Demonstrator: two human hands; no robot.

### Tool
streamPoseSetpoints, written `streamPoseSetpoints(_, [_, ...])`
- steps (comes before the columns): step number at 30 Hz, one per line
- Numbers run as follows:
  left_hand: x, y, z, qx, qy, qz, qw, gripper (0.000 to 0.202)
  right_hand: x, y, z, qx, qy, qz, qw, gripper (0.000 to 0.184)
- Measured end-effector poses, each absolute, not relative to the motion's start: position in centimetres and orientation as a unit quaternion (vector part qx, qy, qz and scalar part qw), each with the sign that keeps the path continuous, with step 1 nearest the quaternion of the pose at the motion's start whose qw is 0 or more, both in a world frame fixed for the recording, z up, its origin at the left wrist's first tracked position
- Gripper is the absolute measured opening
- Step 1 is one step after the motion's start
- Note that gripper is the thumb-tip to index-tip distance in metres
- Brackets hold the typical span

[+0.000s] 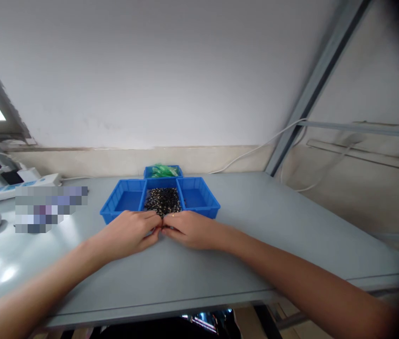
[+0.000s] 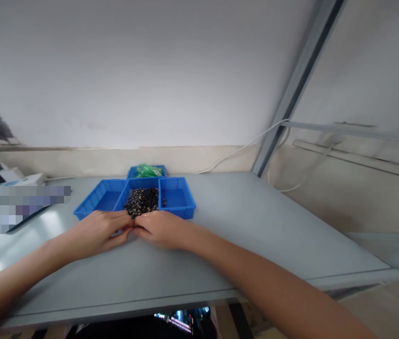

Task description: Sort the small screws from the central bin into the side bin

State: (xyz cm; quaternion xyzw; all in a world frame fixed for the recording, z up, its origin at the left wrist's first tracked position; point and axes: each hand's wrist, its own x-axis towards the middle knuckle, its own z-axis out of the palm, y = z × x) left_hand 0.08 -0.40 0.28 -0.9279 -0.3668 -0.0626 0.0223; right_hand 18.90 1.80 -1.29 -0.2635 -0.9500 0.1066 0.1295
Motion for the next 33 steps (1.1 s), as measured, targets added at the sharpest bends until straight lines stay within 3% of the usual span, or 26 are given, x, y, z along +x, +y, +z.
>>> streamPoseSetpoints(8, [-0.06, -0.2, -0.01, -0.927, -0.368, -0.064, 0.038, 0.016, 19.04, 1.89, -1.14, -0.294, -0.924, 0.169, 0.175, 0.012])
streamPoseSetpoints(17, [-0.01, -0.32, 0.01, -0.923, -0.378, -0.062, 0.033, 0.014, 19.0, 1.88, -1.1, -0.286, -0.927, 0.18, 0.161, 0.018])
streamPoseSetpoints(26, [0.09, -0.4, 0.08, -0.923, -0.38, -0.051, 0.02, 0.016, 19.21, 2.16, -1.76, -0.301, -0.923, 0.174, 0.162, 0.008])
streamPoseSetpoints(33, [-0.02, -0.32, 0.04, -0.926, -0.371, -0.063, 0.023, 0.015, 19.19, 2.06, -1.56, -0.308, -0.919, 0.193, 0.155, 0.011])
